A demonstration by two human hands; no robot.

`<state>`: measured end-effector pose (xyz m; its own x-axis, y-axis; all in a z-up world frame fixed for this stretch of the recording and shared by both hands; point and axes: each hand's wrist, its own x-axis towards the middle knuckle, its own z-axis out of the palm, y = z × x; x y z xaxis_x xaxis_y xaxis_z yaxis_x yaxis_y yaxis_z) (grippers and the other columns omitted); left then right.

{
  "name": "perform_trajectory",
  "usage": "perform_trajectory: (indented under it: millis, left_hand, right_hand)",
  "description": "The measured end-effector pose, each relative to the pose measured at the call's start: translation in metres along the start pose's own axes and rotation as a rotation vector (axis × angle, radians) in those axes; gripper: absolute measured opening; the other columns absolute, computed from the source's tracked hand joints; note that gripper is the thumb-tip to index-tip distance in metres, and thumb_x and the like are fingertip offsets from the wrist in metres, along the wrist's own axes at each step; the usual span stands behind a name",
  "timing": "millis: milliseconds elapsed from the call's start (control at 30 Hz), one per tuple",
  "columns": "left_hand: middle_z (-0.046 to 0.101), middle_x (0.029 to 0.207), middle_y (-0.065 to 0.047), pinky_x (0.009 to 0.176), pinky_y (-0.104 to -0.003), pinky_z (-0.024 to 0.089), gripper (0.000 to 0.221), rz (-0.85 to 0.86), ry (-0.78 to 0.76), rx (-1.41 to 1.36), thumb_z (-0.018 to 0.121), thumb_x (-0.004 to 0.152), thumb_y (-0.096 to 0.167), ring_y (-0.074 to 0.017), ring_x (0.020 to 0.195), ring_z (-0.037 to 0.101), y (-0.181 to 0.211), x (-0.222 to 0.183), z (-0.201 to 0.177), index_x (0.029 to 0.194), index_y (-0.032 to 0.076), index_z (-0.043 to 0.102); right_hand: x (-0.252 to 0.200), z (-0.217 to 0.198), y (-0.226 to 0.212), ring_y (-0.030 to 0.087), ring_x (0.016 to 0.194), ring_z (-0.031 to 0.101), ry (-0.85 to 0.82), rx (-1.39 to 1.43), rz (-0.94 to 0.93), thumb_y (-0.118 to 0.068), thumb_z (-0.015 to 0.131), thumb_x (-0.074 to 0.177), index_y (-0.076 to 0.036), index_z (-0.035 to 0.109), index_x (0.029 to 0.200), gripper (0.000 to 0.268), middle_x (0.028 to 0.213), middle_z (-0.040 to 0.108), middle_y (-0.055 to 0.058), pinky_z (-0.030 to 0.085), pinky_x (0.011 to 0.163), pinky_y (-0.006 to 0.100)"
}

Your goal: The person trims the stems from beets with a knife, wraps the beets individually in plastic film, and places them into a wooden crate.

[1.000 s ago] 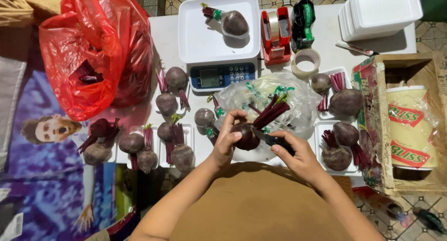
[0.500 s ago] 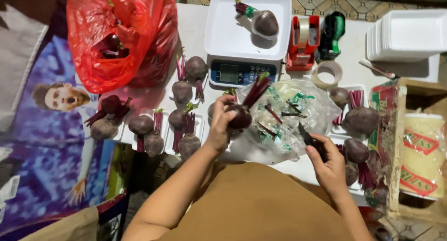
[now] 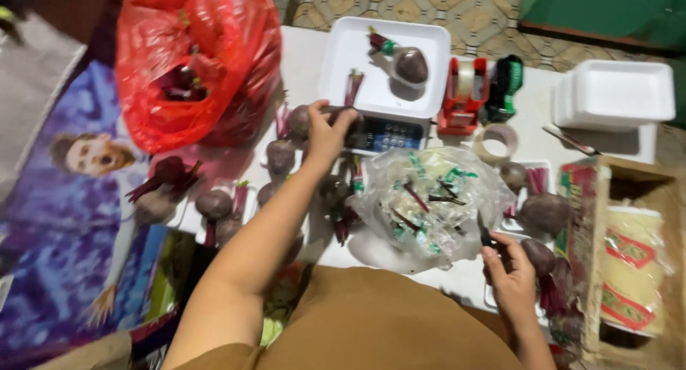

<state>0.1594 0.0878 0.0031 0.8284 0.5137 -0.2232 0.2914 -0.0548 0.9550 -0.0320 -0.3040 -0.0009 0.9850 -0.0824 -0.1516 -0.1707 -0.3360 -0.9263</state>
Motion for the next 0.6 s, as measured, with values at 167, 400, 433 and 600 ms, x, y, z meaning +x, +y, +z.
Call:
perform_trajectory:
  millis: [167,400,433,600]
  left_hand:
    - [0.067,0.106,-0.012,0.083,-0.029,0.051,0.074,-0.036,0.01,-0.053,0.077,0.07,0.04,-0.0192,0.089,0.066,-0.016,0.044,0.023,0.128,0.012,0.041]
    - [0.054,0.114,-0.011,0.092,-0.029,0.045,0.059,0.227,-0.188,-0.124,0.068,0.087,0.033,-0.0183,0.102,0.057,0.011,-0.019,0.007,0.136,0.013,0.04]
    - [0.054,0.114,-0.011,0.092,-0.029,0.045,0.059,0.237,-0.211,-0.119,0.068,0.087,0.033,-0.0183,0.102,0.057,0.01,-0.028,0.005,0.136,0.013,0.04]
    - [0.044,0.134,-0.018,0.113,-0.05,0.036,0.07,0.155,-0.259,-0.165,0.07,0.087,0.038,-0.0309,0.132,0.042,-0.009,-0.061,-0.024,0.144,0.019,0.036]
  right_hand:
    - [-0.008,0.004,0.012,0.008,0.057,0.042,0.041,0.108,0.065,-0.02,0.064,0.097,-0.011,0.064,0.127,0.031,0.072,0.05,-0.001,0.034,0.049,0.023]
    - [0.044,-0.034,0.006,0.014,0.085,0.064,0.325,0.003,0.078,-0.024,0.073,0.092,-0.011,0.072,0.113,0.025,0.096,0.073,0.004,0.05,0.081,0.028]
    - [0.072,-0.039,0.019,0.014,0.085,0.064,0.348,0.012,0.082,-0.024,0.073,0.092,-0.011,0.072,0.113,0.025,0.096,0.073,0.004,0.05,0.081,0.028]
    - [0.22,-0.057,0.059,0.027,0.076,0.062,0.516,-0.121,-0.074,-0.012,0.077,0.091,-0.007,0.077,0.105,0.015,0.076,0.064,0.013,0.05,0.073,0.042]
